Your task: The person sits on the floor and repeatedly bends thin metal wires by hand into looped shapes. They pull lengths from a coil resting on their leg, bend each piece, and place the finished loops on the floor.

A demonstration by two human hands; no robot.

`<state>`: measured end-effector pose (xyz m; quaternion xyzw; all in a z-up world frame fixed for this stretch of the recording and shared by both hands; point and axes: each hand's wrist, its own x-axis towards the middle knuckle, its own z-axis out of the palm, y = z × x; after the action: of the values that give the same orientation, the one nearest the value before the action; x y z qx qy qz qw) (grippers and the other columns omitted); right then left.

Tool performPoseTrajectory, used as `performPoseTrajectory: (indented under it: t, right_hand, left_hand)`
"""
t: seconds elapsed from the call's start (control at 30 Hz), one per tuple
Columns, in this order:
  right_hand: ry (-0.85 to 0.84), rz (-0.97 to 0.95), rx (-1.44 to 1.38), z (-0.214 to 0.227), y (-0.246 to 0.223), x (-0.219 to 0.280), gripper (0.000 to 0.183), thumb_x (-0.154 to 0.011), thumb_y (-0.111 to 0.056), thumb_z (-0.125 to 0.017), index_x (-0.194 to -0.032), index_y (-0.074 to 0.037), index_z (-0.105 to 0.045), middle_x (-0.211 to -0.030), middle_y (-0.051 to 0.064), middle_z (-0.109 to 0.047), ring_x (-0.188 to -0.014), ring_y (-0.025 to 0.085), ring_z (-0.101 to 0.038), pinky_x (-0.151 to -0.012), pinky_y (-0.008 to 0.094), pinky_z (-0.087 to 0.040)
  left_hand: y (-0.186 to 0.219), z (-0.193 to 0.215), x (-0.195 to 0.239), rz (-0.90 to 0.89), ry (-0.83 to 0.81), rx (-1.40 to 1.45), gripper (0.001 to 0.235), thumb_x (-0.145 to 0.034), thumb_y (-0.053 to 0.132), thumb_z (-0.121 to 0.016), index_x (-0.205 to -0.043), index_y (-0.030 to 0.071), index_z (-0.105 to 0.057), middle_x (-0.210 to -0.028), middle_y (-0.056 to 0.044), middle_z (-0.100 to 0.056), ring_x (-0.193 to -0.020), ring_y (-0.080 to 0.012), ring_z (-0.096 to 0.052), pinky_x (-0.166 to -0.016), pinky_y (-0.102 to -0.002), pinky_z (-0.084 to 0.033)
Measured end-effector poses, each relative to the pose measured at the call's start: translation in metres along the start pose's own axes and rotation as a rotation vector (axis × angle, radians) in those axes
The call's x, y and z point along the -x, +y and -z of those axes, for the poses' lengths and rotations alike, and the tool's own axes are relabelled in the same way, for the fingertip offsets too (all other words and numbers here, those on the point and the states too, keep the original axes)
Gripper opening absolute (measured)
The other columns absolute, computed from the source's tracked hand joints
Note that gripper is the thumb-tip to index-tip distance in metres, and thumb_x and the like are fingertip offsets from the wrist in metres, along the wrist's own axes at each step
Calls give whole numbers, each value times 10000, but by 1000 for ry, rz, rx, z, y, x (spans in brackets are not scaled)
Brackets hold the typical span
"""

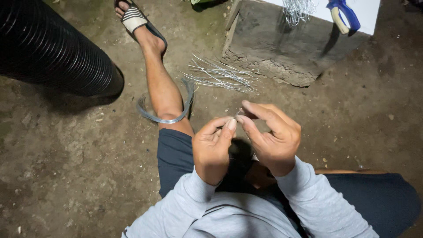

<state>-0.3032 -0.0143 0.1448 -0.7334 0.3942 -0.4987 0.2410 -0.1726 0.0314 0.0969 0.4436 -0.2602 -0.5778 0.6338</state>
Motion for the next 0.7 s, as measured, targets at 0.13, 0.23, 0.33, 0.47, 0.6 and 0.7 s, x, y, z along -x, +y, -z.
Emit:
performPoseTrajectory:
  t: [0.13,0.23,0.33,0.47,0.6,0.7]
  right_hand:
    - [16,40,42,-1,-4,-2,262,-895,54,-807,-1134,26,-706,-1047,165,-748,-934,213,-756,-829,288,-600]
    - [10,53,67,2,-5,-1,261,-891,48,-810,-1129,30,-704,-1032,162,-748,-920,212,-762,-804,282,-602]
    - [39,13,53,0,-6,-1,276,-892,42,-813,-1145,42,-702,-1011,151,-753,-893,206,-766,-786,278,-605]
    - [45,63,99,0,-8,0,232,-883,37,-824,-1088,27,-716,-1021,158,-753,-899,215,-762,-788,286,-603]
    - [46,97,148,0,-8,-3,201,-876,41,-823,-1054,21,-731,-1007,156,-753,-880,225,-766,-767,293,-607]
    - [16,131,178,1,-8,-4,189,-870,40,-822,-1039,16,-742,-996,152,-756,-866,233,-766,-755,296,-603]
  left_hand:
    - [7,-4,3,-78,-24,-28,184,-1013,63,-650,-1145,-58,-695,-875,12,-627,-775,-40,-522,-677,-193,-419]
    - [7,-4,3,-146,-55,-52,166,-1032,39,-640,-1142,-74,-692,-923,9,-616,-816,-42,-515,-718,-195,-426]
    - [7,-6,5,-125,-59,-44,175,-1020,28,-634,-1148,-76,-691,-908,12,-606,-801,-46,-529,-705,-199,-434]
    - [8,-8,5,-166,-41,-78,154,-1017,18,-645,-1125,-76,-702,-891,12,-596,-784,-42,-511,-682,-200,-422]
    - [11,-10,5,-195,-9,-179,152,-1009,22,-655,-1107,-74,-722,-875,10,-588,-757,-40,-497,-654,-198,-410]
    - [10,-9,6,-196,6,-214,157,-1013,36,-649,-1103,-69,-725,-873,9,-591,-752,-38,-493,-652,-196,-411]
